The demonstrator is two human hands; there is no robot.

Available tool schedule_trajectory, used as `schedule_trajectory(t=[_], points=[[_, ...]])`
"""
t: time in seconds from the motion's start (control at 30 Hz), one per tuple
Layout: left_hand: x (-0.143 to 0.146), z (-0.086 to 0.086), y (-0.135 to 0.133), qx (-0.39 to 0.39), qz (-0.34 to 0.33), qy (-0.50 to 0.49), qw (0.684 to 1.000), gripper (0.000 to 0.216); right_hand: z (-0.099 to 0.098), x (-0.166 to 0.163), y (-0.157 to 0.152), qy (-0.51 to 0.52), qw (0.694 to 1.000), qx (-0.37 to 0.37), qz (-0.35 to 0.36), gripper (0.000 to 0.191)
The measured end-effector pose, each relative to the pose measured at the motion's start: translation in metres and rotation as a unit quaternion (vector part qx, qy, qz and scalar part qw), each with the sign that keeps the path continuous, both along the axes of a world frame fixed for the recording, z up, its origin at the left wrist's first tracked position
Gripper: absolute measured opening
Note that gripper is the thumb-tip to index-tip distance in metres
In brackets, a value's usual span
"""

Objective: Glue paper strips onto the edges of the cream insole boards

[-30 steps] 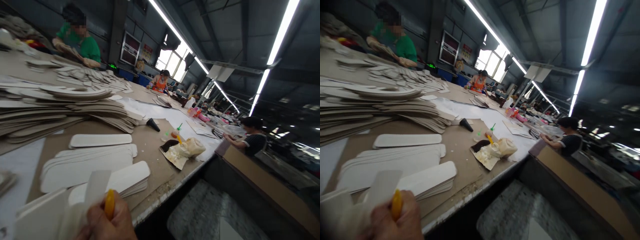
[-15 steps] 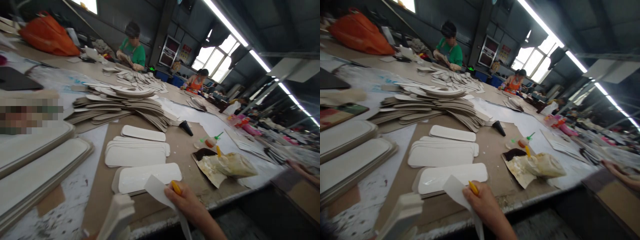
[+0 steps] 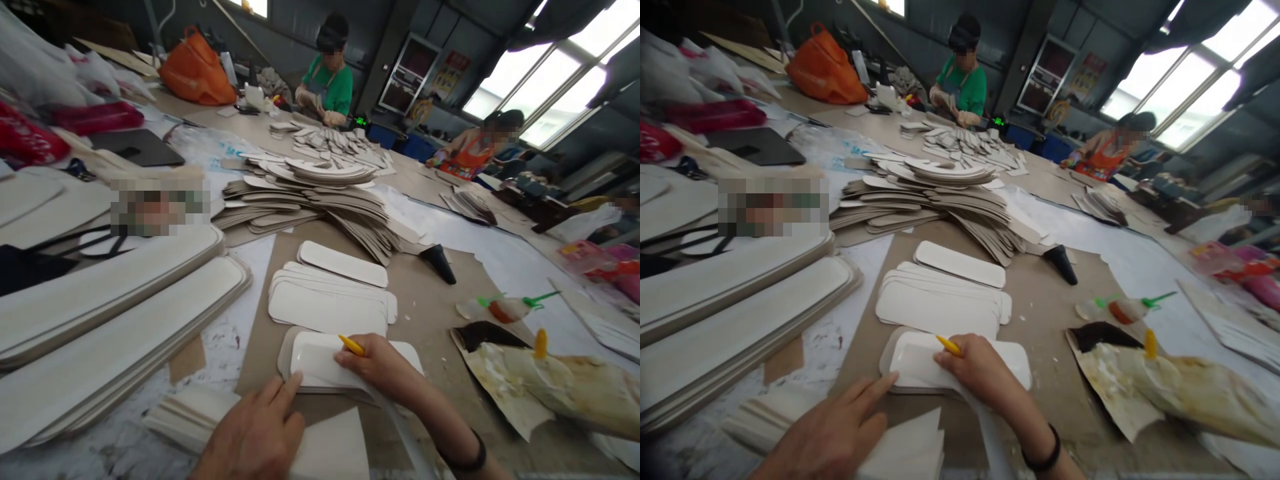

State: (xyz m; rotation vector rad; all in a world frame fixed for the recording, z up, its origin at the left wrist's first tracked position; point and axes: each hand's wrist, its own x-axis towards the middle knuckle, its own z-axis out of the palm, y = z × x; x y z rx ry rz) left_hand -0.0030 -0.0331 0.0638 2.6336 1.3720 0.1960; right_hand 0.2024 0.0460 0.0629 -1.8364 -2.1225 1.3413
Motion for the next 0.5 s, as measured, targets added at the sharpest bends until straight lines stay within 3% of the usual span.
schedule_trajectory(t=[0.37,0.5], points=[[0.012,-0.004,0.030,-0.190,-0.034,0.046,0.980,0.029,0.001,-0.008,0.009,-0.065,0.997,0.038,0.028,0.023],[0.007,-0.026,0.028,-0.193,-0.045,0.054,0.979,0.045,0.009,-0.012,0.006,-0.115,0.990,0.057,0.050,0.022]])
